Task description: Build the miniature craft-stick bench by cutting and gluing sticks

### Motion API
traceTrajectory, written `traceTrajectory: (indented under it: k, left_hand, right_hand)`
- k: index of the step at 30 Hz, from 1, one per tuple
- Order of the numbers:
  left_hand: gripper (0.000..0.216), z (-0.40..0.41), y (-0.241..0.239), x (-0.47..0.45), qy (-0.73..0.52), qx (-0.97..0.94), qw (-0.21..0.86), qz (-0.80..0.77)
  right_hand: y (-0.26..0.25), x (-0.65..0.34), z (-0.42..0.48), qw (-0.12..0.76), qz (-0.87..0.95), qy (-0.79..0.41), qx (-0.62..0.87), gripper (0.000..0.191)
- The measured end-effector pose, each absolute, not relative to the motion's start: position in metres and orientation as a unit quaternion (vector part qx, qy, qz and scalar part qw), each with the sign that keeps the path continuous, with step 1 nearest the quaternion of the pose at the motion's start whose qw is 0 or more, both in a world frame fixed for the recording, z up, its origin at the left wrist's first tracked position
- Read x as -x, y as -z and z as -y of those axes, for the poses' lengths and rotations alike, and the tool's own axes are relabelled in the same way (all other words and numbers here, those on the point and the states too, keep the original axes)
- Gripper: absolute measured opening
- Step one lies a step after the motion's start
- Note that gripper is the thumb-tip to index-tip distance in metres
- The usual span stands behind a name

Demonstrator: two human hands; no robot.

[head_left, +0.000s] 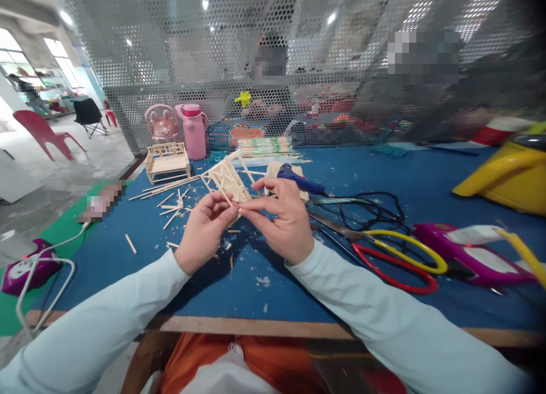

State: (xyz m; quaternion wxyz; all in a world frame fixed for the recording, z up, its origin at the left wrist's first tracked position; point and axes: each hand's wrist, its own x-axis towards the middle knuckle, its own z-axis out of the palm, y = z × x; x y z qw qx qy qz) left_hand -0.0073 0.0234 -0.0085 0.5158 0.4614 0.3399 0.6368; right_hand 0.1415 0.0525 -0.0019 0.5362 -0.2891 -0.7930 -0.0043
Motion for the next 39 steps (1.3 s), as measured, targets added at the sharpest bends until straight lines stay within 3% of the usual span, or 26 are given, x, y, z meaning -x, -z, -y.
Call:
traceTrajectory:
  k: [13, 21, 29, 39]
  left_hand:
    - [0.032, -0.025, 0.009, 0.01, -0.627, -0.458, 0.538, -0.329]
    - [0.03, -0.023, 0.007, 0.007, -0.635, -0.469, 0.506, -0.348]
    - [0.03, -0.021, 0.009, 0.003, -0.66, -0.481, 0.459, -0.351]
    - [0.023, -0.016, 0.01, 0.001, -0.649, -0.478, 0.427, -0.41]
  right_hand:
    - [0.011, -0.131, -0.052, 0.557, 0.768, 0.039, 0.313, 0.006]
    - [0.015, -0.132, -0.054, 0.577, 0.764, -0.068, 0.281, 0.025]
    - [0.012, -0.134, -0.054, 0.561, 0.777, -0.048, 0.281, 0.017]
    - [0.012, -0.13, -0.053, 0.545, 0.765, -0.151, 0.309, 0.015]
